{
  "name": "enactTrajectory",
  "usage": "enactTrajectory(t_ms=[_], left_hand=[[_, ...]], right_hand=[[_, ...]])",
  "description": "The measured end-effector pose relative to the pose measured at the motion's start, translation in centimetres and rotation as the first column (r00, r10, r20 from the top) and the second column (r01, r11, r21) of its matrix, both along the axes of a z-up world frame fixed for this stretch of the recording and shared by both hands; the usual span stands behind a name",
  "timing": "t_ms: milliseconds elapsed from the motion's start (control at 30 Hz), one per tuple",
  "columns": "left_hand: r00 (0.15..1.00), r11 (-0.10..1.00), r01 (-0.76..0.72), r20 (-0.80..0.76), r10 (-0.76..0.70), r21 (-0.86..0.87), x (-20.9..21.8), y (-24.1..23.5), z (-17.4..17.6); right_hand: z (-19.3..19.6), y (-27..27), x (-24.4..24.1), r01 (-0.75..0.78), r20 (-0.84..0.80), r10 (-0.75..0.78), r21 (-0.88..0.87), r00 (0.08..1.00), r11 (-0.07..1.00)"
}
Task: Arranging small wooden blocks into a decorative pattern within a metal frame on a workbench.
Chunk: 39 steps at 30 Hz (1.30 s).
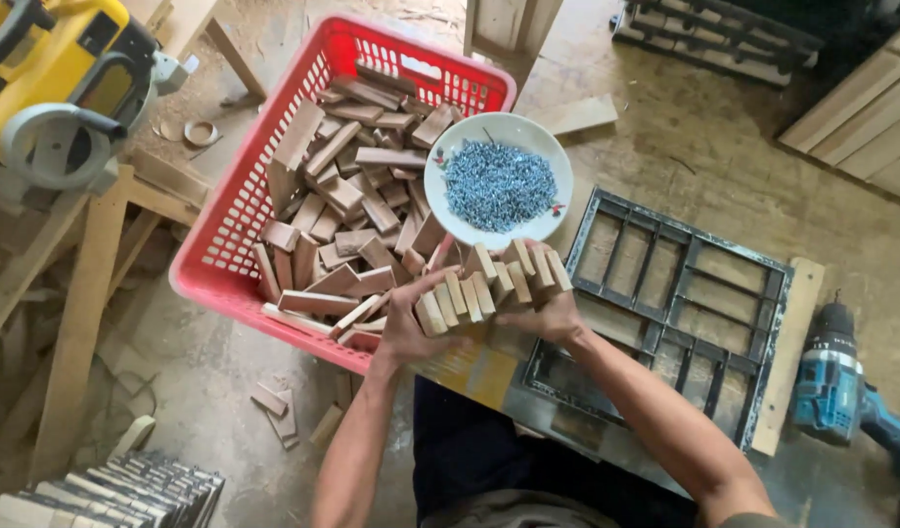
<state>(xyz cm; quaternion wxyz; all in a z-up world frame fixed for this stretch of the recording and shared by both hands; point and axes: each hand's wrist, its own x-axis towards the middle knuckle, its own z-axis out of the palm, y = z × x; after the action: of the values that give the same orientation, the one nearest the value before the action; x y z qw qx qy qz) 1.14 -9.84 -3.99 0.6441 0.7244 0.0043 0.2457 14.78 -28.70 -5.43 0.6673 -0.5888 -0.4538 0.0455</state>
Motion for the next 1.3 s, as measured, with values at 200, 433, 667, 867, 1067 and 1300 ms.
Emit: enactTrajectory(t_ms=[200,433,667,867,1067,1300], left_hand=[[0.999,0.978,-0.005,0.039,0.013,-0.206,-0.7,-1.0,0.6],[0.988,0.978,0.124,0.116,-0.105,-0.168,0.2,-0.4,2.6],[0.989,0.986,0.149,0.032,-0.147,-0.072,-1.0,-0.7,0.3],[0.991,0.985,0.108,0.09,-0.097,-0.131,-0.6,-1.0,1.3],[0.971,0.983,0.176,0.175,-0.165,-0.048,-0.3,-0.6,2.3],[0.928,0.946,-0.188,-0.364,0.083,-0.262,-1.2,-3.9,4.8]], right_hand=[[-1.7,0.9,1.8,-0.07,-0.016,0.07,0.008,0.997,0.998],[3.2,0.1,0.3,-0.152,-0.068,0.156,0.068,0.985,0.986],[2.7,-0.3,0.0,-0.219,-0.137,0.212,-0.038,0.968,0.975],[3.7,0.1,-1.4,-0.136,-0.129,0.134,-0.004,0.982,0.991],[3.6,0.2,-2.0,-0.152,-0.149,0.156,0.039,0.977,0.988],[8.0,0.6,-3.1,0.029,-0.402,-0.24,-0.466,0.884,0.884]])
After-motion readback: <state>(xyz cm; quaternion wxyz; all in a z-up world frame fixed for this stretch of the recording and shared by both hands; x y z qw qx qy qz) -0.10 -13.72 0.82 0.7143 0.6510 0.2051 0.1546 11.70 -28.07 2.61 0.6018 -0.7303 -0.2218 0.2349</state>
